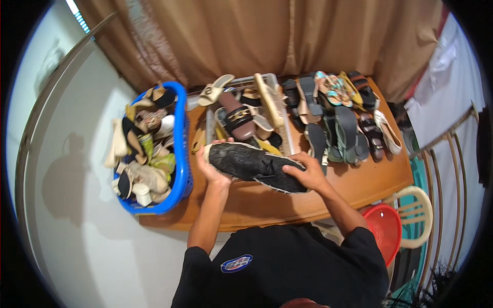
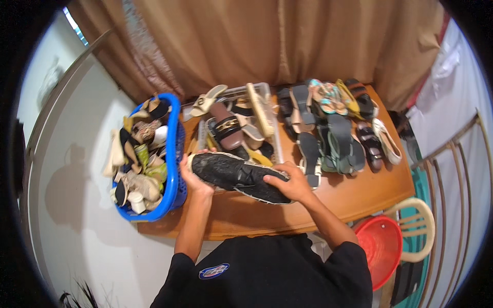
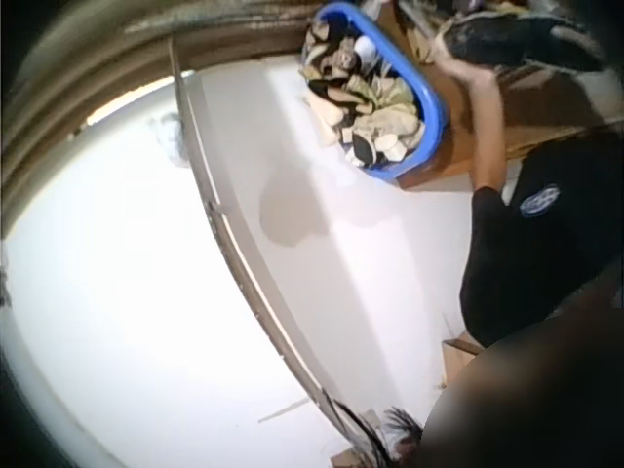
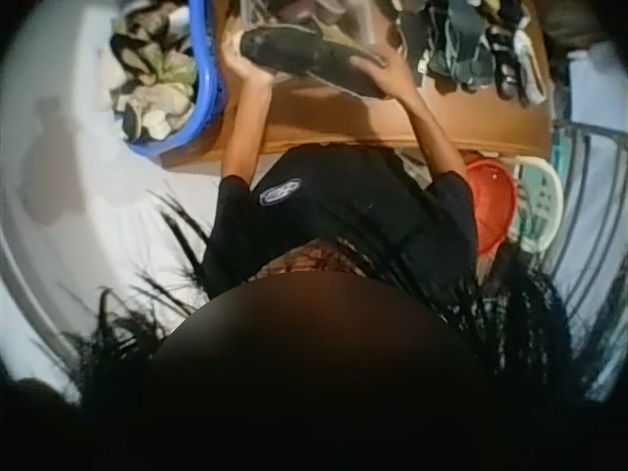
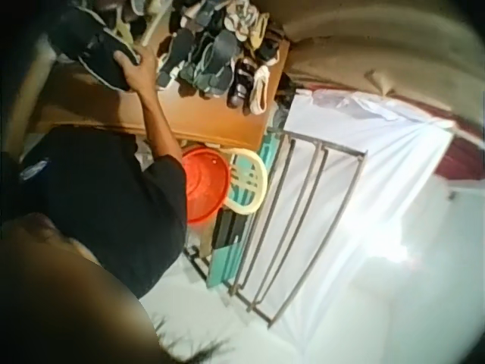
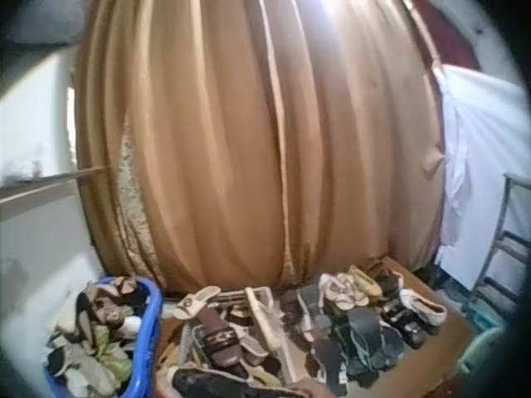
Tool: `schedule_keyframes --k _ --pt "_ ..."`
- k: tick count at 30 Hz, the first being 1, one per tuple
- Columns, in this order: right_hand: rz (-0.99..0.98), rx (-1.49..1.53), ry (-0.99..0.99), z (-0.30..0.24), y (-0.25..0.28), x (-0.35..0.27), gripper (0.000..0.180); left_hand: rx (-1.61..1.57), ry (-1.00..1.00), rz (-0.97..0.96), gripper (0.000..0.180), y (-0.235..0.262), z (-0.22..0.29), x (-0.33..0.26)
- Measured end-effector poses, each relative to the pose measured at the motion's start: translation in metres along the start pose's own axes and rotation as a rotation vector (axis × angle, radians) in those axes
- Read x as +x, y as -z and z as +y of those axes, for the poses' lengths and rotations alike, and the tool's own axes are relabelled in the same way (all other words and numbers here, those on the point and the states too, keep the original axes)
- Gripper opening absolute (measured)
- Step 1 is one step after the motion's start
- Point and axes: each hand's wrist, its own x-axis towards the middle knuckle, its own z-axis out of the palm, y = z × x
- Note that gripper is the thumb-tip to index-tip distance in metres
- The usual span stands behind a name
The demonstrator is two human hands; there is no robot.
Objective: Sort and organize a variety of shoes from baskets onto a table.
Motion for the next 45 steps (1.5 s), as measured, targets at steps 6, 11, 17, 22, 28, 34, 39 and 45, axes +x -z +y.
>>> schedule_keyframes --k 6,11,17,22,28,34,39,45 --pt "-0.174 0.515 -0.010 0.020 0.007 -0.050 0.063 -0.012 0.172 -0.187 0.046 -0.018 -0.030 0.002" --pt "-0.035 0.570 -0.072 0.043 0.040 -0.084 0.068 -0.017 0.278 -0.190 0.044 -0.032 -0.094 0.012" --pt "0.231 0.452 -0.136 0.062 0.074 -0.130 0.056 0.030 0.504 -0.230 0.044 -0.071 -0.176 0.010" --pt "0.404 0.512 -0.207 0.080 0.093 -0.159 0.050 0.181 0.591 -0.247 0.044 -0.095 -0.233 0.002" --pt "0.434 0.505 -0.193 0.098 0.152 -0.155 0.045 0.171 0.634 -0.295 0.041 -0.131 -0.293 0.009" --pt "0.678 0.525 -0.201 0.160 0.198 -0.117 0.034 0.689 0.636 -0.359 0.048 -0.148 -0.339 0.021" --pt "0.767 0.421 -0.229 0.191 0.233 -0.062 0.029 0.946 0.663 -0.511 0.054 -0.150 -0.373 0.016" --pt "0.746 0.242 -0.260 0.234 0.250 -0.017 0.037 1.167 0.643 -0.570 0.065 -0.156 -0.413 0.018"
